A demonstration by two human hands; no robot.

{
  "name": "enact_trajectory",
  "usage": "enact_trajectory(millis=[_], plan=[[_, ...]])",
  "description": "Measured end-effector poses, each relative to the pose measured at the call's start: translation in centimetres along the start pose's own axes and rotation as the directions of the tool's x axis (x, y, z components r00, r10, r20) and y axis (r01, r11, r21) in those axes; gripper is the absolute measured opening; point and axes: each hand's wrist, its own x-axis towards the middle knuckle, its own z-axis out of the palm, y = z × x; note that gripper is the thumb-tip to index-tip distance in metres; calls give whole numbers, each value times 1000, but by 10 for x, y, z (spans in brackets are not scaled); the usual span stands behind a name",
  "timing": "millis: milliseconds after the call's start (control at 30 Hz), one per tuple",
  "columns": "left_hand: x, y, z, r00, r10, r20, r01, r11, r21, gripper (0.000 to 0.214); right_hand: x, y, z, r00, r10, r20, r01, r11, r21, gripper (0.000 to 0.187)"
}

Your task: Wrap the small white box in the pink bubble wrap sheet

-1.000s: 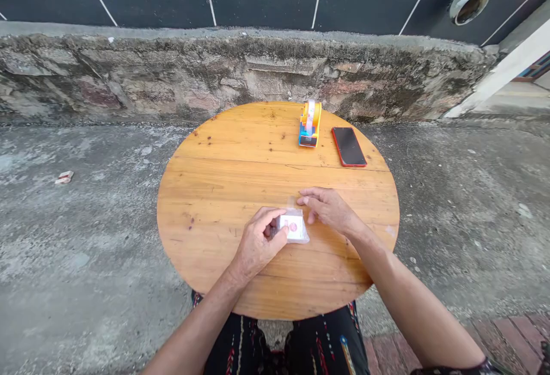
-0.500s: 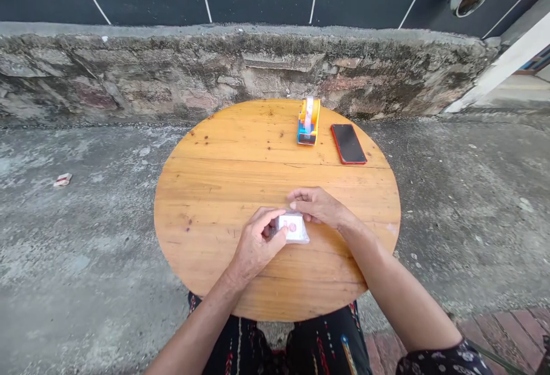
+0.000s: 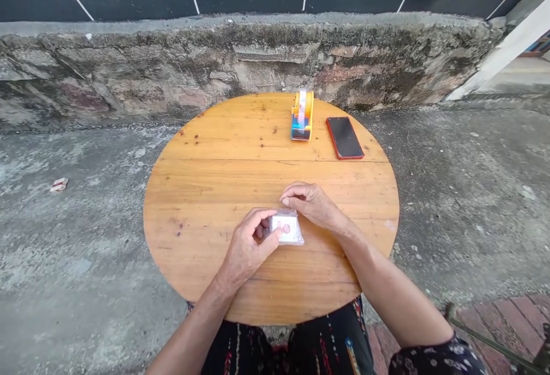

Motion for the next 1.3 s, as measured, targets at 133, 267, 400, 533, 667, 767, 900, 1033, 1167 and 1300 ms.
enact_trajectory(millis=[133,267,400,533,667,767,900,1033,1167,1300], plan=[[1,1,0,1000,1,4,-1,1000,-2,27,-4,-1,1,995,90,52,-93,994,50,18],[1,1,1,1000,-16,-1,16,1000,-9,26,-6,-6,0,994,95,56,-97,994,43,18],[2,1,2,1000,-27,1,27,1000,-2,25,-6,-9,-2,992,95,78,-101,993,68,18],[2,4,3,999,-41,-2,41,999,-9,23,-5,-7,-3,988,110,110,-125,983,133,17],[3,8,3,999,-39,-10,39,999,-25,21,-5,-10,-5,980,147,131,-170,967,189,17],[3,8,3,1000,-29,-8,28,999,-36,21,-5,-12,-7,975,170,146,-198,959,203,17],[3,7,3,999,-36,8,36,999,-29,21,-6,-12,-9,972,159,175,-189,966,175,15],[4,9,3,1000,-29,-3,29,999,-26,20,-8,-11,-11,970,127,208,-159,976,148,15],[4,12,3,1000,-29,-9,29,1000,-8,19,-9,-12,-12,972,51,228,-81,989,123,17],[4,13,2,1000,-29,-4,29,1000,-1,19,-12,-14,-13,974,5,226,-26,996,90,17]])
